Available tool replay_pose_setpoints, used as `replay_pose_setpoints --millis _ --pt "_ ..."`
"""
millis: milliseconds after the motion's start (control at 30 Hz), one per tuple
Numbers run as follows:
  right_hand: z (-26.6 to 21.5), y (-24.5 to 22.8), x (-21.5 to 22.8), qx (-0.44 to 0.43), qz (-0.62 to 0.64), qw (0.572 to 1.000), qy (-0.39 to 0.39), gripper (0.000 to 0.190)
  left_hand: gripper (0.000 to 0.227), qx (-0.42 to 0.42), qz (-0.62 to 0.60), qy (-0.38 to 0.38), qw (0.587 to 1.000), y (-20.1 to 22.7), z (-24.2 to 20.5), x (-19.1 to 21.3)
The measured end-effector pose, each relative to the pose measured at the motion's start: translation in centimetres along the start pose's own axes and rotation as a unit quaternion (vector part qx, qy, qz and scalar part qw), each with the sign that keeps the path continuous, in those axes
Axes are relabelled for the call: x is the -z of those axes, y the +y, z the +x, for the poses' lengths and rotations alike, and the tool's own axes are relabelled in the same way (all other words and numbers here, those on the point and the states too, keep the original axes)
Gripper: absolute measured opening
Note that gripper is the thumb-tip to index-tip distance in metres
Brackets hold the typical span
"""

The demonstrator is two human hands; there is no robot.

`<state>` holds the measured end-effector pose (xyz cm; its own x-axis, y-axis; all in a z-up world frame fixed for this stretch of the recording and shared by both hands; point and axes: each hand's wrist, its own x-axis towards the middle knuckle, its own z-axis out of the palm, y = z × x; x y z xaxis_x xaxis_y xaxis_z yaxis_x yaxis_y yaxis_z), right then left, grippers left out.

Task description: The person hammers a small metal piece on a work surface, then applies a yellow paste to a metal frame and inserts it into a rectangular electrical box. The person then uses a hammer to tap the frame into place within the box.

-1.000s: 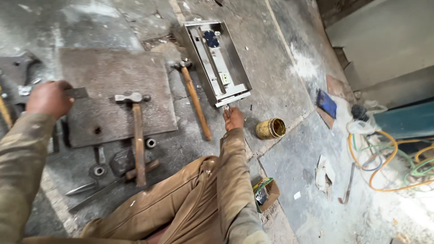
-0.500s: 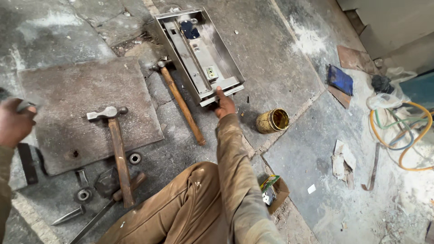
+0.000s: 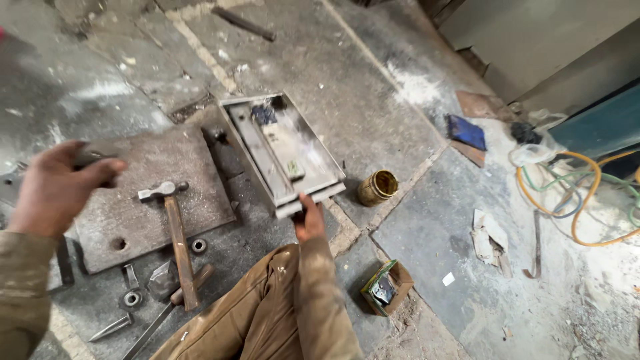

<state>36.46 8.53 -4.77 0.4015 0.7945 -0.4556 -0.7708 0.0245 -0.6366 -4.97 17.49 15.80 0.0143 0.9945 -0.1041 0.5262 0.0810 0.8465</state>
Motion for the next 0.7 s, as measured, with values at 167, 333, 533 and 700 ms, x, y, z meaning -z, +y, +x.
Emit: replay_pose_setpoints --millis 167,333,533,700 --pt "-10.8 -5.9 3.9 0.101 -0.168 0.979 -0.054 0.071 0.032 -0.278 0.118 -0.067 0.951 12.5 -6.3 1.0" --pt "-15.9 -24.0 -4.7 0.13 -0.517 0.846 0.008 0.054 0.029 -0.391 0.038 -0.078 0.916 18.0 -10.7 4.4" --pt "-25.8 -34.5 -25.9 0.158 -0.781 0.333 -0.504 0.07 0.028 -0.328 -0.039 -0.036 0.943 15.4 -16.1 11.3" --pt "-28.2 -14.1 -28.2 -0.086 -0.705 0.038 -0.703 0.06 0.033 -0.234 -0.062 -0.049 0.969 8.0 -19.9 13.0"
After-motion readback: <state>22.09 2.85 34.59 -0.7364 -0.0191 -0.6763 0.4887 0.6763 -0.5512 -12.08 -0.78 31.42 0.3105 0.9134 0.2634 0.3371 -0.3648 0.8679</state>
